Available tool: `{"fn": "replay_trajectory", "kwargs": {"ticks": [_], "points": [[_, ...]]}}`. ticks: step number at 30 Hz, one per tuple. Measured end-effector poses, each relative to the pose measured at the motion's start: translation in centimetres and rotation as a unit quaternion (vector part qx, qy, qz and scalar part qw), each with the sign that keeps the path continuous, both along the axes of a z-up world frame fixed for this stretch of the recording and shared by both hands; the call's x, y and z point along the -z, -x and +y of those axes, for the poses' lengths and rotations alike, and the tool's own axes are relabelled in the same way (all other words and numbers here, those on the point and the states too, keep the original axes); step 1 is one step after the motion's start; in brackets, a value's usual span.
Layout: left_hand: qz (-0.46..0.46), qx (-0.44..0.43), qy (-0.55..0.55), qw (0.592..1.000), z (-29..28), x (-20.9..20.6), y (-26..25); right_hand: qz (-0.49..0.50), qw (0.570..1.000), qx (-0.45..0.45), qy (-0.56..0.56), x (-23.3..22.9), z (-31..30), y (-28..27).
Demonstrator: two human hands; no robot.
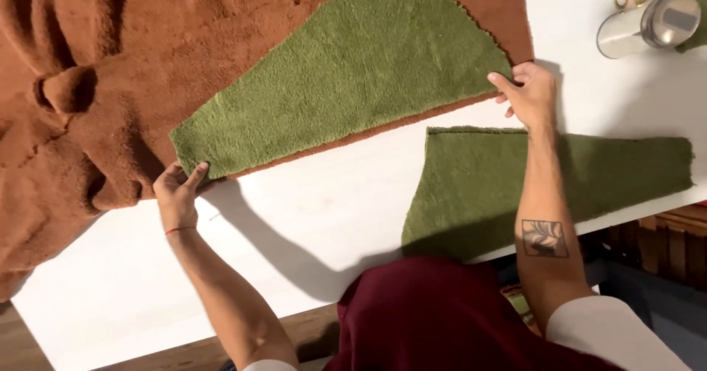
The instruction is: Cutting out shapes from green and brown fabric using scissors based on templates.
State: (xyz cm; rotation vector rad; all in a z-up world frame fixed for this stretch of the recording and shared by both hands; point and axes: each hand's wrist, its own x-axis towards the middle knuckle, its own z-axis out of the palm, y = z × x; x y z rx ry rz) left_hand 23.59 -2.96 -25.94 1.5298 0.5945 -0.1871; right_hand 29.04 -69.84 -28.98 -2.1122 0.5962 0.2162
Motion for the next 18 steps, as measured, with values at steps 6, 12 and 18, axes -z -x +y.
{"fn": "replay_trajectory", "kwargs": {"ticks": [6, 12, 18], "points": [[-0.057, -0.01, -0.067, 0.996, 1.8, 3.9, 1.4, -0.091, 0.966, 0.093, -0.224, 1.1, -1.7, 1.5], [-0.043, -0.065, -0.036, 0.996, -0.9, 0.5, 1.6, -0.108, 0.953, 0.093, -0.268, 1.2, -2.1, 1.8], [-0.025, -0.065, -0.074, 0.995, -1.1, 1.5, 2.2, -0.125, 0.953, 0.107, -0.256, 1.3, -3.1, 2.1]]}}
